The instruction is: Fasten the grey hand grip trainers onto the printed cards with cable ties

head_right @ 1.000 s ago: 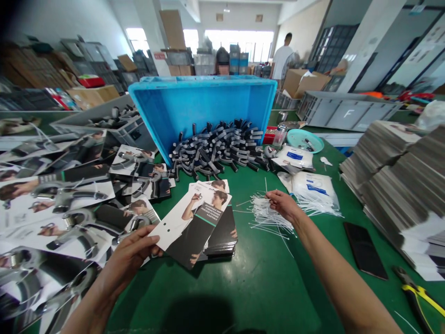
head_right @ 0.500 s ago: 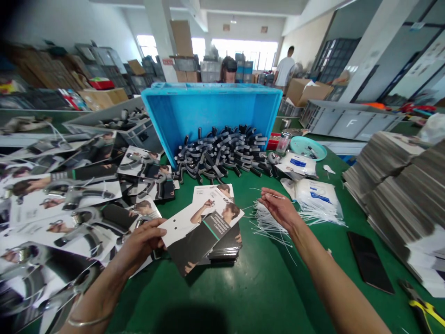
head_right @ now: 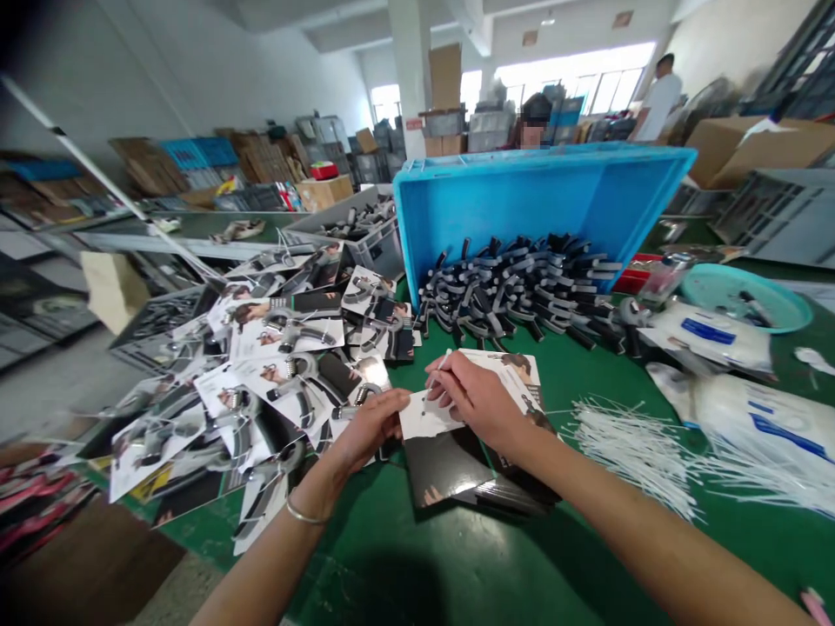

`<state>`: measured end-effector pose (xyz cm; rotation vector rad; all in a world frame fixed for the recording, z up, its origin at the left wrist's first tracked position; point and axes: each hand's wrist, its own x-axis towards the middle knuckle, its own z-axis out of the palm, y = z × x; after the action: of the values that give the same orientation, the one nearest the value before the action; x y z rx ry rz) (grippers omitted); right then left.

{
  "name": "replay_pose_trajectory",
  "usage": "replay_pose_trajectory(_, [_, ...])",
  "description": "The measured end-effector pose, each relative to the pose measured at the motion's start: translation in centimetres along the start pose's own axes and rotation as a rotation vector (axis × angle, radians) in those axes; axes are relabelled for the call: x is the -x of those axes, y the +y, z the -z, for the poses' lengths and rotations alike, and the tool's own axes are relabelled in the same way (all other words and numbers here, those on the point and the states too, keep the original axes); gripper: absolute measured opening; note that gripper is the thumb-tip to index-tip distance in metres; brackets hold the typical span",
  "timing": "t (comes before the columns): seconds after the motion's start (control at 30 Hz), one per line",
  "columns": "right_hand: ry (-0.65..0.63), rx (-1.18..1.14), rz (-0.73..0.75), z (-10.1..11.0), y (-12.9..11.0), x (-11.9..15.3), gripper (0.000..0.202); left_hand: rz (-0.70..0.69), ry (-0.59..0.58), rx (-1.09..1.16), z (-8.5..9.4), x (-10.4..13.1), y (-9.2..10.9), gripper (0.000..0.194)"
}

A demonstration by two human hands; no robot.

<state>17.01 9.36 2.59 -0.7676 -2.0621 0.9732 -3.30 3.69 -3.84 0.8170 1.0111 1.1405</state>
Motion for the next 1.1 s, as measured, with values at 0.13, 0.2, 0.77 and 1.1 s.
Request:
replay_pose_trajectory(0.13, [0.03,0.073,0.003,-1.0,2.4,0.1,0.028,-0.101,0.132,0.11,0.0,0.0,-2.4,0.037])
replay_pose_trajectory(0.2, [0.053,0.06,-0.03,-0.8,2.7,0.2,0.031,-0.123,0.157,0.144,-0.2,0.0,-3.5,0.031])
replay_pose_trajectory(0.77, [-0.152,0.049,-0.004,-0.7,2.9,-0.3,0.028,-0.256,0.297,0.027,-1.8,-0.4,-4.6,0.03])
replay_pose_trajectory(1.1, [-0.172,0.096,0.001,-0.3,3.3,-0.4,0.02,-0.283,0.237,-0.195,-2.0,4.8,-5.6,0.005])
